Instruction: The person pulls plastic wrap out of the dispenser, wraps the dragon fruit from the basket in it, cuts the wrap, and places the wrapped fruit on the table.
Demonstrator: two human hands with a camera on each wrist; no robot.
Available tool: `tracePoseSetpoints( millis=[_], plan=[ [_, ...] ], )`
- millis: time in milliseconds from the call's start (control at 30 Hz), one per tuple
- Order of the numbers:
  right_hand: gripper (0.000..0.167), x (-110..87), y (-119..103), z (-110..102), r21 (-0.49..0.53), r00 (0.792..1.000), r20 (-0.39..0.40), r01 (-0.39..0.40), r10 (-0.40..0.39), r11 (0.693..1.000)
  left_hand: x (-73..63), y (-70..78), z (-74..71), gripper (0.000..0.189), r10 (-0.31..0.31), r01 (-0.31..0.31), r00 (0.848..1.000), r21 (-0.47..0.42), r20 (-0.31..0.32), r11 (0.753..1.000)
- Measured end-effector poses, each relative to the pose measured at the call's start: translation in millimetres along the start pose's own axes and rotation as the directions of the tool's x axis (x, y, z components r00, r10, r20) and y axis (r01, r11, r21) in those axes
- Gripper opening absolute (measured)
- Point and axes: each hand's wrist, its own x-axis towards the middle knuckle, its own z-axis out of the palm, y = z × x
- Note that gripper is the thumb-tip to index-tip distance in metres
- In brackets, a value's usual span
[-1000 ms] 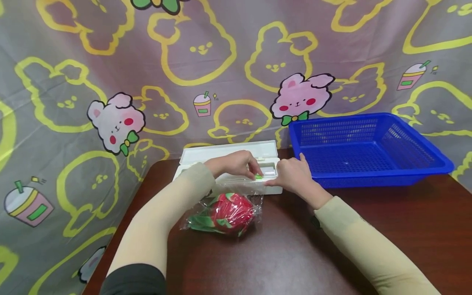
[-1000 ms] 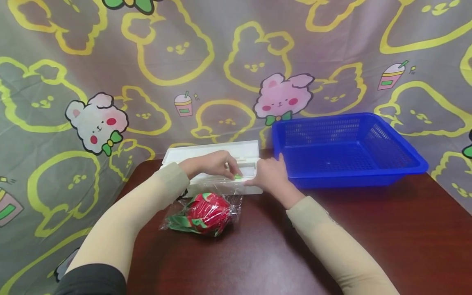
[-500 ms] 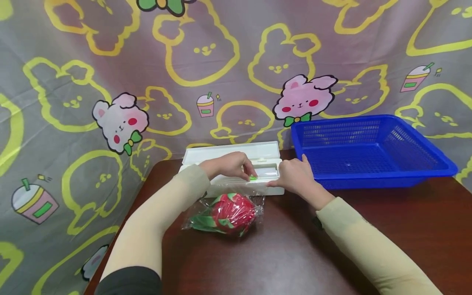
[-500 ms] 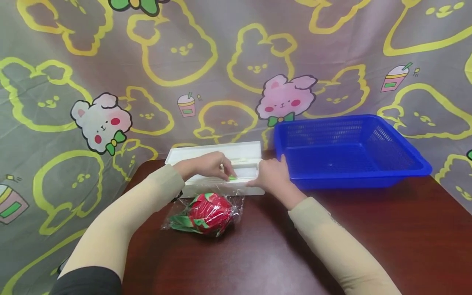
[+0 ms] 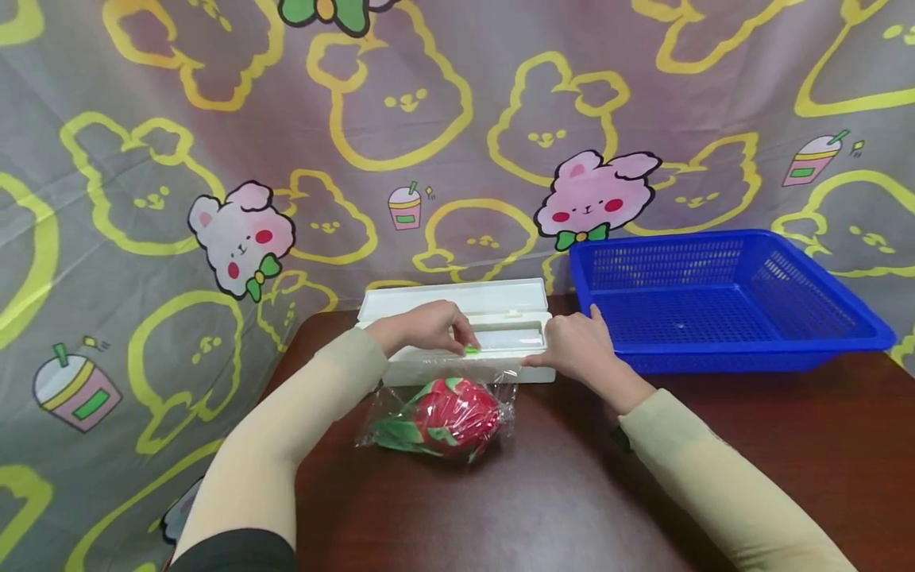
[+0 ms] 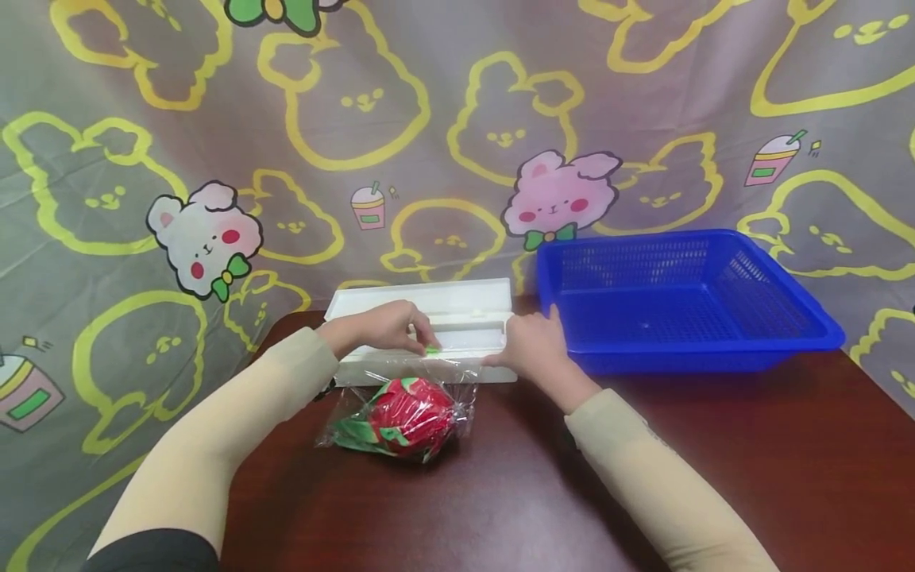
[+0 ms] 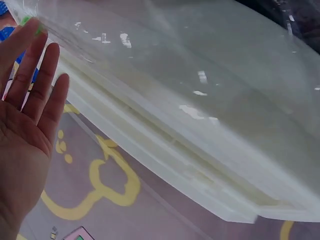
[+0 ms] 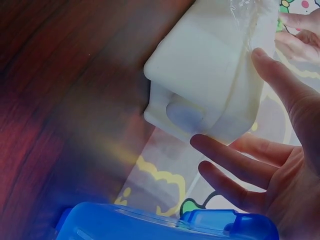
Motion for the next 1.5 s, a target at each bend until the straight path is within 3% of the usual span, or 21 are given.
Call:
tracePoseSetpoints(
  millis=[400, 767, 1133, 1367, 1500],
  plan=[
    [0.062, -2.8, -0.7, -0.9, 0.014, 1.000, -0.007, -0.007, 0.007, 1.000, -16.9, -8.9, -3.5, 0.017, -0.031, 0.031, 1.000, 0.050, -0.004, 0.998],
    [0.061, -3.5, -1.7, 1.1, 0.023, 1.000, 0.002, -0.008, 0.008, 1.000, -30.2, -15.3, -2.2, 0.016, -0.068, 0.068, 0.998, 0.031, -0.011, 0.997],
    [0.063, 0.4, -1.3, -3.0, 0.013, 1.000, -0.011, -0.002, 0.002, 1.000, -48.2, -25.0, -7.9, 0.017, -0.120, 0.122, 0.991, 0.038, -0.052, 0.992],
    [0.063, -1.0, 1.1, -1.8, 0.010, 1.000, 0.013, -0.011, 0.011, 1.000, -63.2, -33.2, -4.1, 0.017, -0.139, 0.140, 0.987, 0.006, -0.084, 0.990],
    [0.063, -1.8, 0.9, 0.0, 0.015, 1.000, -0.011, -0.003, 0.004, 1.000, -72.5, -35.6, -3.2, 0.017, -0.147, 0.148, 0.984, -0.005, -0.098, 0.989]
  ],
)
